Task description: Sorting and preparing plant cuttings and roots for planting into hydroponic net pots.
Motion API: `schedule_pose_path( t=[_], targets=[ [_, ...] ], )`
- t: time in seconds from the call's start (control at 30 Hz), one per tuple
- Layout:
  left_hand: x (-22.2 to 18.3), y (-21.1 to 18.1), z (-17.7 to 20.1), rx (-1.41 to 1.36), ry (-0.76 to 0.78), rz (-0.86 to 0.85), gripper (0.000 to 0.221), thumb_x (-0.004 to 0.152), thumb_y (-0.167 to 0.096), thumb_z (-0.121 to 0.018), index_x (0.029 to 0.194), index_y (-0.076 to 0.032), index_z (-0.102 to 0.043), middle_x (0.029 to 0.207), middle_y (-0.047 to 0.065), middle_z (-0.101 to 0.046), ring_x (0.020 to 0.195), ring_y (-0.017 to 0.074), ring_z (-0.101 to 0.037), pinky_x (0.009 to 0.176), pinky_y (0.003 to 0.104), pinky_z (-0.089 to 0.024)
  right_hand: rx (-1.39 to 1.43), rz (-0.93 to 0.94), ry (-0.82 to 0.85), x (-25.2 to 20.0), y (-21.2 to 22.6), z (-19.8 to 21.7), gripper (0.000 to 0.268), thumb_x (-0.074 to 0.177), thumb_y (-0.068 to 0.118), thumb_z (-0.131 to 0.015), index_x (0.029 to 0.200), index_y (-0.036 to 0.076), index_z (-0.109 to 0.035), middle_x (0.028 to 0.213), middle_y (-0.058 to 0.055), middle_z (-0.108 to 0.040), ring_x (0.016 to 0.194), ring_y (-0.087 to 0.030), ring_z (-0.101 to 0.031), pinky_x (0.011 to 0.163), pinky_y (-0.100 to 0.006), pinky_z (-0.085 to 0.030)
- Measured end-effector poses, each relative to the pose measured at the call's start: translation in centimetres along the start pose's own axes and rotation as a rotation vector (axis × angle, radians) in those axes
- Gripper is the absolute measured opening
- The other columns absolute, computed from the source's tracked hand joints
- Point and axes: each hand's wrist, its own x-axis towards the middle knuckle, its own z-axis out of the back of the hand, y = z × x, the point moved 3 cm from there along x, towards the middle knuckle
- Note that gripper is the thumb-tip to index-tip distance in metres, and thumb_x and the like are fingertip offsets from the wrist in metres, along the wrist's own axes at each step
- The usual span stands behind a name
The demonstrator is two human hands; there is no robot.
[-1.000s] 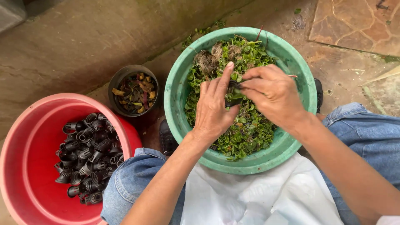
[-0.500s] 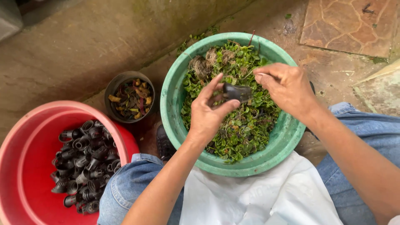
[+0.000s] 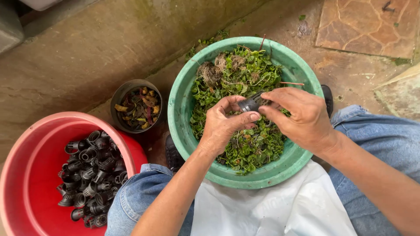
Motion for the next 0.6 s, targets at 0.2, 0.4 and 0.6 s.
schedule_pose_path(
  t=[0.2, 0.4, 0.6],
  targets=[
    [0.6, 0.2, 0.0, 0.005, 0.026, 0.120, 0.054, 0.074, -0.009, -0.086, 0.120, 0.007, -0.062, 0.096, 0.008, -0.067, 0.082, 0.0177, -0.073, 0.071, 0.035, -0.068, 0.158, -0.244, -0.098, -0.5, -2.9, -0.4, 0.014, 0.095, -0.002, -0.071, 0.109, 0.000, -0.075, 0.094, -0.010, -0.076, 0.082, -0.015, -0.073, 0.072, -0.026, -0.059],
    [0.9, 0.1, 0.5, -0.089, 0.052, 0.191, 0.058, 0.075, 0.000, -0.079, 0.128, 0.004, -0.057, 0.107, 0.014, -0.071, 0.088, 0.0237, -0.073, 0.076, 0.040, -0.067, 0.296, -0.413, -0.210, 0.1, -4.1, 3.3, 0.014, 0.102, -0.005, -0.066, 0.112, 0.001, -0.074, 0.093, -0.007, -0.075, 0.081, -0.009, -0.070, 0.072, -0.022, -0.059],
    [0.4, -0.9, -0.6, -0.051, 0.156, 0.139, 0.067, 0.072, 0.007, -0.072, 0.137, 0.000, -0.057, 0.114, 0.013, -0.071, 0.094, 0.0204, -0.073, 0.084, 0.036, -0.065, 0.427, -0.558, -0.023, 0.2, -4.1, 1.9, 0.019, 0.095, -0.001, -0.067, 0.111, 0.001, -0.076, 0.088, -0.005, -0.076, 0.074, -0.009, -0.070, 0.069, -0.022, -0.060]
  ],
)
